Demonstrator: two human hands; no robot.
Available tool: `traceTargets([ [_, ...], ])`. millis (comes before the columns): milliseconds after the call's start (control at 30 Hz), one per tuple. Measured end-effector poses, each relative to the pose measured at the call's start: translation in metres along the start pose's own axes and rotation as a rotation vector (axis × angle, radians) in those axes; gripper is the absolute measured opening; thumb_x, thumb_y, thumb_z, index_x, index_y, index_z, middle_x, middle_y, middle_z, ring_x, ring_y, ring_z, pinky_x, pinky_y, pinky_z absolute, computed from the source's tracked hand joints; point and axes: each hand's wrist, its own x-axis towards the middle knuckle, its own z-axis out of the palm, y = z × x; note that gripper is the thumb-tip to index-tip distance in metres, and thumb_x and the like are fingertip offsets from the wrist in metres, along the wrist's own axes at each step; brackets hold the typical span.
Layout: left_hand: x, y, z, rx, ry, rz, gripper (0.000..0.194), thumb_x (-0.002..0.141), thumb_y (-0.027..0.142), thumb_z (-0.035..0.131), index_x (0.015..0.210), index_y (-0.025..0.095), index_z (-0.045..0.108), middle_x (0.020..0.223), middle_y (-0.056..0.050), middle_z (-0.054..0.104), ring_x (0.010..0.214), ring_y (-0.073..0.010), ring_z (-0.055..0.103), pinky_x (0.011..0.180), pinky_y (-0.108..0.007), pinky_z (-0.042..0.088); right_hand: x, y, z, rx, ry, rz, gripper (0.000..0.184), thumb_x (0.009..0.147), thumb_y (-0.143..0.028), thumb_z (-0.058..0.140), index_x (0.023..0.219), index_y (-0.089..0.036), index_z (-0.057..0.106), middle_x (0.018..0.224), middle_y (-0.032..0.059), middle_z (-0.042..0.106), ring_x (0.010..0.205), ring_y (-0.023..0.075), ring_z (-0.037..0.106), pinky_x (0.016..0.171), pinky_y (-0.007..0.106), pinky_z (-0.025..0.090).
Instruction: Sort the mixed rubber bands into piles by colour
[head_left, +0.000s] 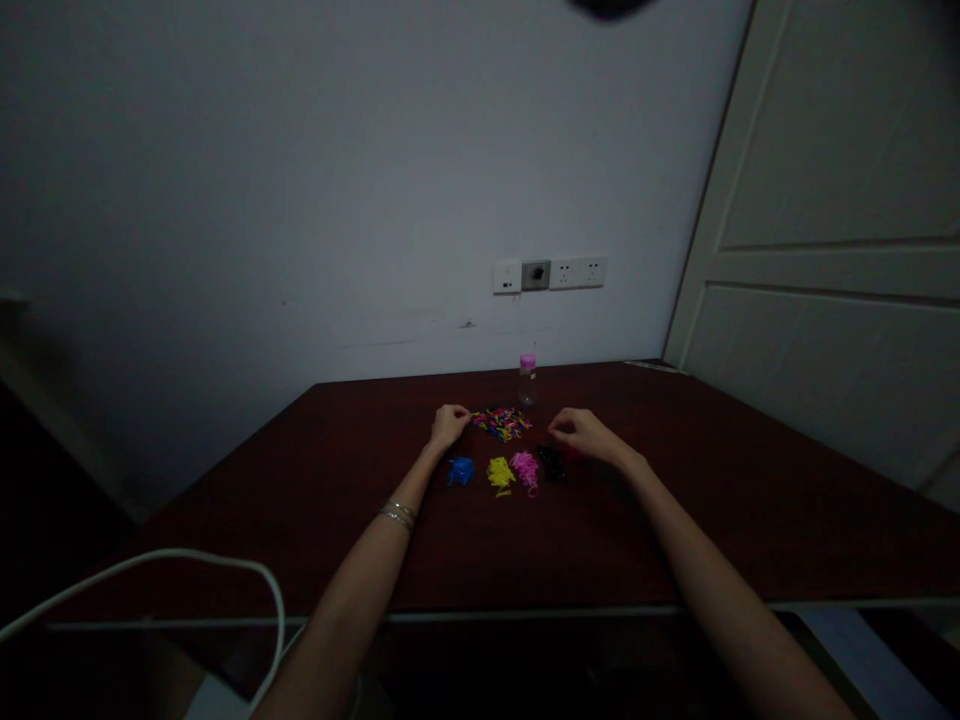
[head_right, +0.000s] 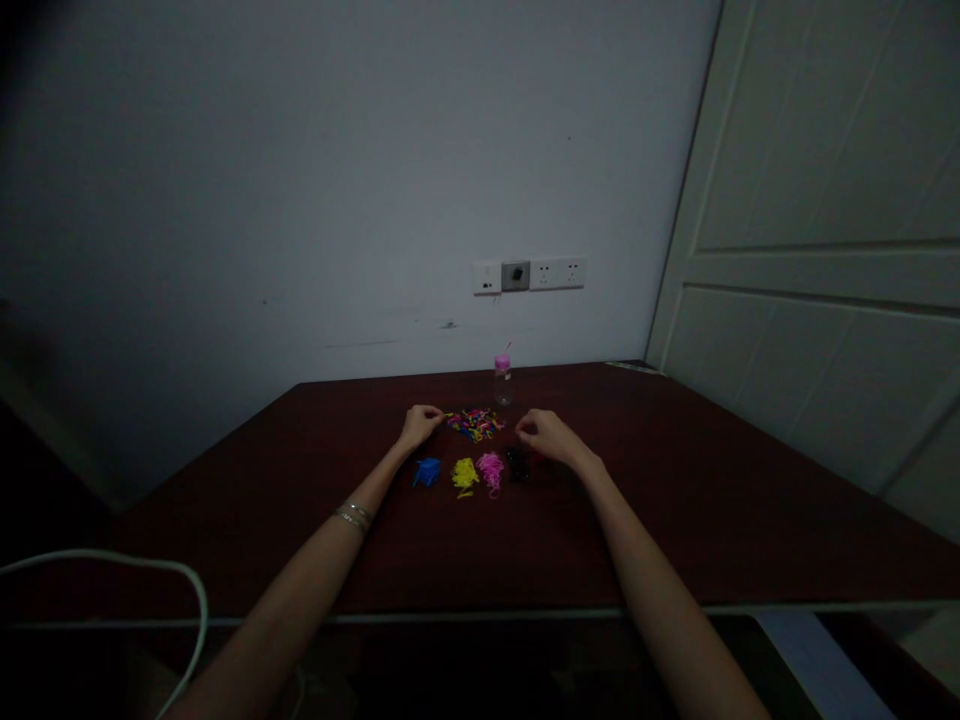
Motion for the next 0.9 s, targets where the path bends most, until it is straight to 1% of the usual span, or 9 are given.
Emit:
traceTargets([
  [200,0.002,0.003,-0.004,-0.141,0.001,0.057,0.017,0.068,0.022,0.059,0.077,0.012,0.07,0.078,-0.008,0.068,0.073,-0.0156,0.06,0.069,-0.024,0.043,0.014,-0.006,0.002,0.027,0.027,-0.046,0.016,0.073,-0.021,0.053,0.078,-0.016,0.067,0.084,0.0056,0.065,0.077,0.0167,0.06,0.072,0.026,0.046],
  [333,0.001,0.011,-0.008,-0.267,-0.022,0.047,0.019,0.066,0.023,0.061,0.075,0.01,0.07,0.076,-0.008,0.068,0.069,-0.0145,0.059,0.066,-0.023,0.043,0.033,-0.013,0.006,0.045,0.041,-0.105,0.016,0.072,-0.022,0.055,0.08,-0.016,0.068,0.084,0.006,0.066,0.078,0.0168,0.06,0.072,0.026,0.045],
  [400,-0.001,0.016,-0.009,-0.331,-0.04,0.024,0.02,0.065,0.024,0.062,0.075,0.009,0.07,0.072,-0.008,0.067,0.062,-0.0121,0.057,0.06,-0.021,0.041,0.045,-0.017,0.011,0.047,0.039,-0.109,0.016,0.072,-0.022,0.056,0.08,-0.016,0.068,0.084,0.0063,0.067,0.078,0.0169,0.06,0.072,0.025,0.045],
  [467,-0.004,0.021,-0.01,-0.38,-0.085,-0.024,0.024,0.064,0.027,0.063,0.077,0.008,0.069,0.064,-0.006,0.064,0.05,-0.0084,0.05,0.05,-0.019,0.037,0.055,-0.02,0.017,0.052,0.015,-0.093,0.017,0.072,-0.021,0.056,0.082,-0.015,0.069,0.084,0.0069,0.067,0.076,0.0171,0.06,0.069,0.024,0.045],
  [533,-0.007,0.026,-0.012,-0.428,-0.144,-0.063,0.029,0.065,0.031,0.063,0.081,0.007,0.069,0.054,-0.003,0.059,0.04,-0.0047,0.04,0.041,-0.018,0.028,0.064,-0.023,0.025,0.068,-0.032,-0.076,0.019,0.072,-0.023,0.056,0.083,-0.013,0.069,0.082,0.0073,0.068,0.073,0.0173,0.061,0.065,0.024,0.044],
  [600,-0.011,0.031,-0.013,-0.479,-0.189,-0.076,0.033,0.064,0.034,0.063,0.083,0.007,0.068,0.049,0.0,0.054,0.036,-0.0027,0.032,0.037,-0.017,0.021,0.07,-0.025,0.032,0.092,-0.081,-0.078,0.022,0.073,-0.024,0.057,0.085,-0.012,0.069,0.081,0.0074,0.068,0.072,0.0176,0.06,0.063,0.024,0.044],
  [667,-0.014,0.036,-0.014,-0.525,-0.212,-0.077,0.033,0.063,0.033,0.064,0.083,0.007,0.067,0.048,0.002,0.05,0.036,-0.0023,0.031,0.037,-0.017,0.019,0.072,-0.028,0.039,0.128,-0.098,-0.097,0.026,0.073,-0.026,0.057,0.092,-0.012,0.068,0.086,0.0078,0.068,0.075,0.0178,0.06,0.066,0.024,0.044],
  [767,-0.018,0.042,-0.013,-0.579,-0.241,-0.089,0.033,0.062,0.034,0.064,0.083,0.008,0.067,0.048,0.003,0.048,0.037,-0.0025,0.032,0.037,-0.017,0.02,0.072,-0.031,0.048,0.211,-0.062,-0.117,0.033,0.074,-0.028,0.057,0.103,-0.013,0.064,0.097,0.0086,0.066,0.082,0.0177,0.059,0.072,0.026,0.045],
  [900,-0.021,0.045,-0.011,-0.641,-0.28,-0.106,0.033,0.061,0.033,0.065,0.082,0.008,0.066,0.048,0.003,0.046,0.038,-0.0024,0.032,0.037,-0.017,0.02,0.07,-0.034,0.053,0.302,0.025,-0.091,0.027,0.074,-0.025,0.056,0.095,-0.012,0.066,0.093,0.0095,0.065,0.083,0.0173,0.059,0.074,0.027,0.045],
])
